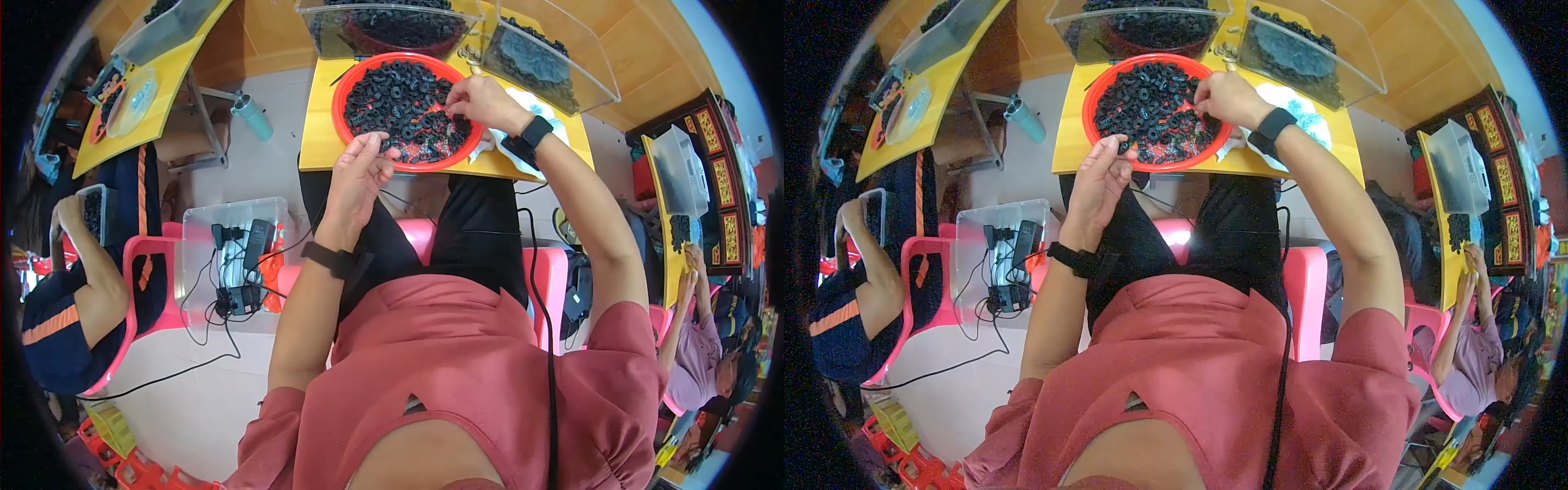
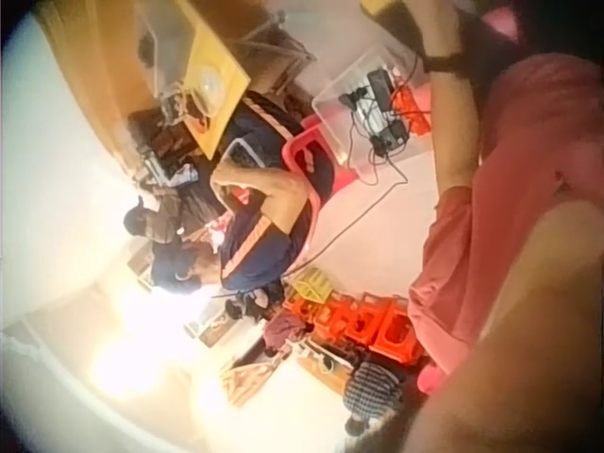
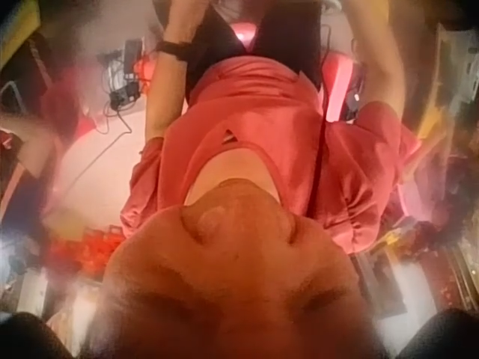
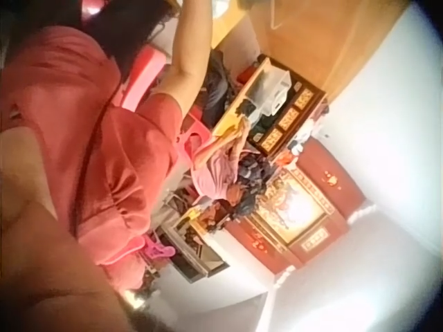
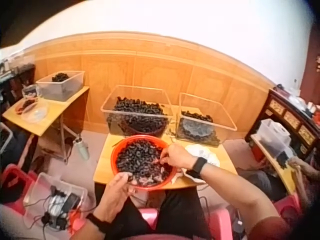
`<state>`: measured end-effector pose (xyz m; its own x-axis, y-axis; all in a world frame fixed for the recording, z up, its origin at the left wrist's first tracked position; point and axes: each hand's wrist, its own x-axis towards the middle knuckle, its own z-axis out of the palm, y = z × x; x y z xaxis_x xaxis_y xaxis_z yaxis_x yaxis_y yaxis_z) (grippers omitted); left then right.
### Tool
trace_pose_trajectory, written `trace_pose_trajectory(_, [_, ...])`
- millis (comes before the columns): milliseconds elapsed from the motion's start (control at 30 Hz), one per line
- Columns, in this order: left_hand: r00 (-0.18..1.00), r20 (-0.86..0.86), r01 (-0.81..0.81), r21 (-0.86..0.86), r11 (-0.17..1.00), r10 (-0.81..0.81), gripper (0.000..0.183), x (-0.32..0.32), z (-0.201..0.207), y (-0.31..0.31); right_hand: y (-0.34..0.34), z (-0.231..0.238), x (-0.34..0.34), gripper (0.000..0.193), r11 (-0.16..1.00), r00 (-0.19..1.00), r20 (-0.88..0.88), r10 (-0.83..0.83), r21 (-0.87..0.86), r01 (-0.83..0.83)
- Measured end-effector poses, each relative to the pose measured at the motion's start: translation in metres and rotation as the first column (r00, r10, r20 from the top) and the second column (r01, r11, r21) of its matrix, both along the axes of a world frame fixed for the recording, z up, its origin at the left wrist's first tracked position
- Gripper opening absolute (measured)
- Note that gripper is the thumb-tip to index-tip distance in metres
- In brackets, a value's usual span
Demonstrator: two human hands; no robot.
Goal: The person sorts small black plastic components by hand at a workstation, inspecting them one by one.
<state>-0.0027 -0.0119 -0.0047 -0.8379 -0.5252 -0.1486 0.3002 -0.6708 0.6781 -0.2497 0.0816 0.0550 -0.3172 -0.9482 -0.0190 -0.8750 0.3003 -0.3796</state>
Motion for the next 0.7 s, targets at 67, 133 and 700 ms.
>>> trace_pose_trajectory(67, [1.000, 0.004, 0.006, -0.001, 1.000, -0.006, 0.020, 0.000, 0.001, 0.001, -0.004, -0.007, 0.002, 0.016, 0.999, 0.999, 0.038, 0.003, -0.039, -0.001])
trace_pose_trajectory(133, [1.000, 0.010, 0.010, -0.001, 1.000, -0.010, 0.020, -0.001, 0.000, 0.001, -0.007, -0.017, 0.002, 0.017, 0.998, 0.999, 0.036, 0.027, -0.063, -0.024])
trace_pose_trajectory(700, [0.999, -0.018, -0.038, -0.033, 0.999, 0.037, 0.019, -0.002, 0.004, 0.005, 0.012, 0.011, 0.064, 0.006, 0.959, 0.747, 0.664, -0.031, -0.192, 0.209])
